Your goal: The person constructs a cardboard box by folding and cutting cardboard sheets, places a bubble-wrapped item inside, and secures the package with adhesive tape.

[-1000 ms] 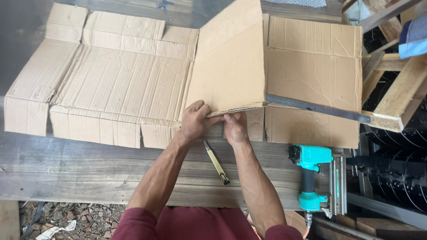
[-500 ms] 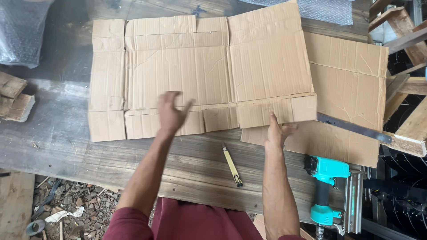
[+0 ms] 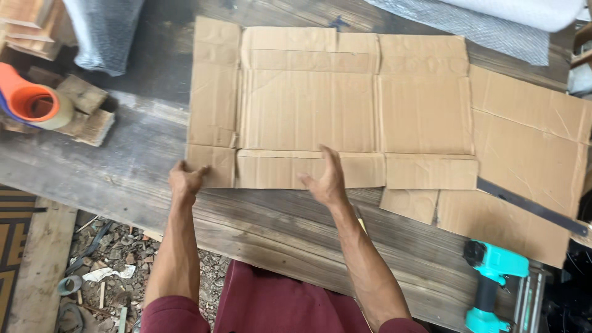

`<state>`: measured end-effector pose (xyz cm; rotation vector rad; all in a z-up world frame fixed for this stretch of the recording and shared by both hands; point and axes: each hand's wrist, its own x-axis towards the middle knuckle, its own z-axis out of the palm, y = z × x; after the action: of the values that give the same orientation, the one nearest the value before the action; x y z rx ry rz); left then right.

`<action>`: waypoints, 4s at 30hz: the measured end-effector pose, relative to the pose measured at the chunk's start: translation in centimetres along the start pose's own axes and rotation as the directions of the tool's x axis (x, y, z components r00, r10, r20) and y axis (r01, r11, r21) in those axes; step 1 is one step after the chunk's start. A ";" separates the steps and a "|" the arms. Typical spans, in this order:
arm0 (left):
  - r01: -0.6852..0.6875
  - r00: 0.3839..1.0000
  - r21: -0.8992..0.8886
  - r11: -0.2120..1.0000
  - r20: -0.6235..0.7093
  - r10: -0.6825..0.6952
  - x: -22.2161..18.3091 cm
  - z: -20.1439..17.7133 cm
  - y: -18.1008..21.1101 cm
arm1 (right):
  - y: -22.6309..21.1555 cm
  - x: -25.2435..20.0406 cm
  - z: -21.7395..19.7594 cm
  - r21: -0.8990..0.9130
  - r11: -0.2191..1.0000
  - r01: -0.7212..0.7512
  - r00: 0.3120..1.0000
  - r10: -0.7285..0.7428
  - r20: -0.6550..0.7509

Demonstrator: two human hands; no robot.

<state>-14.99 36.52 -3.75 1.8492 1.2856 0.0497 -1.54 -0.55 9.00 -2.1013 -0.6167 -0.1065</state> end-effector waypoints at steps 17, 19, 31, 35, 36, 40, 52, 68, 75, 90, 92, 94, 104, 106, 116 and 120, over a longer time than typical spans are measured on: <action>-0.316 0.640 -0.335 0.888 0.616 0.460 -5.1 -12.0 9.5 | -16.0 3.7 16.5 -0.042 0.977 0.211 0.896 -0.176 0.409; -0.400 0.602 -0.326 0.856 0.611 0.514 -4.4 -11.9 9.6 | -16.0 3.7 16.7 -0.037 0.977 0.210 0.916 -0.183 0.356; -0.481 0.505 -0.406 0.777 0.596 0.624 -5.1 -11.7 13.3 | -14.0 3.5 18.4 0.038 0.973 0.228 0.969 -0.230 0.095; -0.544 0.587 -0.298 0.785 0.533 0.609 -5.6 -11.4 14.3 | -12.9 4.0 17.7 0.057 0.959 0.279 0.948 -0.284 0.143; -0.596 0.601 -0.232 0.769 0.506 0.618 -5.1 -10.5 13.2 | -12.6 3.8 17.6 0.070 0.959 0.275 0.943 -0.283 0.173; -0.568 0.602 -0.251 0.784 0.523 0.603 -5.2 -13.1 14.5 | -10.9 3.5 15.9 -0.009 0.985 0.171 0.965 -0.165 0.203; -0.096 0.447 -0.471 0.877 0.766 0.461 -7.1 -15.9 18.6 | -11.6 2.4 16.5 0.050 0.983 0.178 0.981 -0.181 0.068; -0.575 0.465 -0.307 0.758 0.640 0.612 -6.0 -12.9 15.9 | -12.6 1.7 16.3 0.030 0.976 0.215 0.976 -0.215 0.014; -0.641 0.484 -0.295 0.709 0.562 0.671 -4.0 -10.8 12.6 | -13.2 2.6 16.8 0.081 0.981 0.174 0.984 -0.177 0.034; -0.665 0.384 -0.391 0.636 0.551 0.741 -5.6 -13.8 15.7 | -13.4 3.6 15.5 0.030 0.973 0.229 0.970 -0.231 0.072; -0.720 0.360 -0.378 0.582 0.513 0.779 -5.3 -13.3 15.3 | -12.9 4.0 15.9 0.017 0.968 0.250 0.967 -0.251 0.039; -0.767 0.329 -0.367 0.526 0.479 0.814 -5.9 -13.4 15.5 | -12.1 3.5 15.9 -0.003 0.965 0.264 0.965 -0.264 0.008; -0.998 -0.060 -0.028 -0.055 0.271 0.961 -4.6 -15.2 18.7 | -15.0 6.2 13.3 0.074 0.919 0.388 0.922 -0.388 -0.020; -0.997 -0.078 -0.040 -0.070 0.260 0.962 -4.0 -14.6 18.2 | -15.9 6.8 12.7 0.111 0.916 0.386 0.921 -0.389 0.007; -0.939 0.153 -0.235 0.250 0.364 0.919 -4.7 -15.5 17.4 | -16.1 6.4 13.5 0.021 0.887 0.461 0.883 -0.461 0.085; -0.835 0.237 -0.405 0.373 0.347 0.907 -4.6 -15.8 16.5 | -16.6 7.0 13.8 0.046 0.884 0.466 0.878 -0.468 0.097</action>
<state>-12.29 41.03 19.00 2.0275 -0.3009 0.2152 -5.37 20.79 15.71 -1.9056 -1.1794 -0.2608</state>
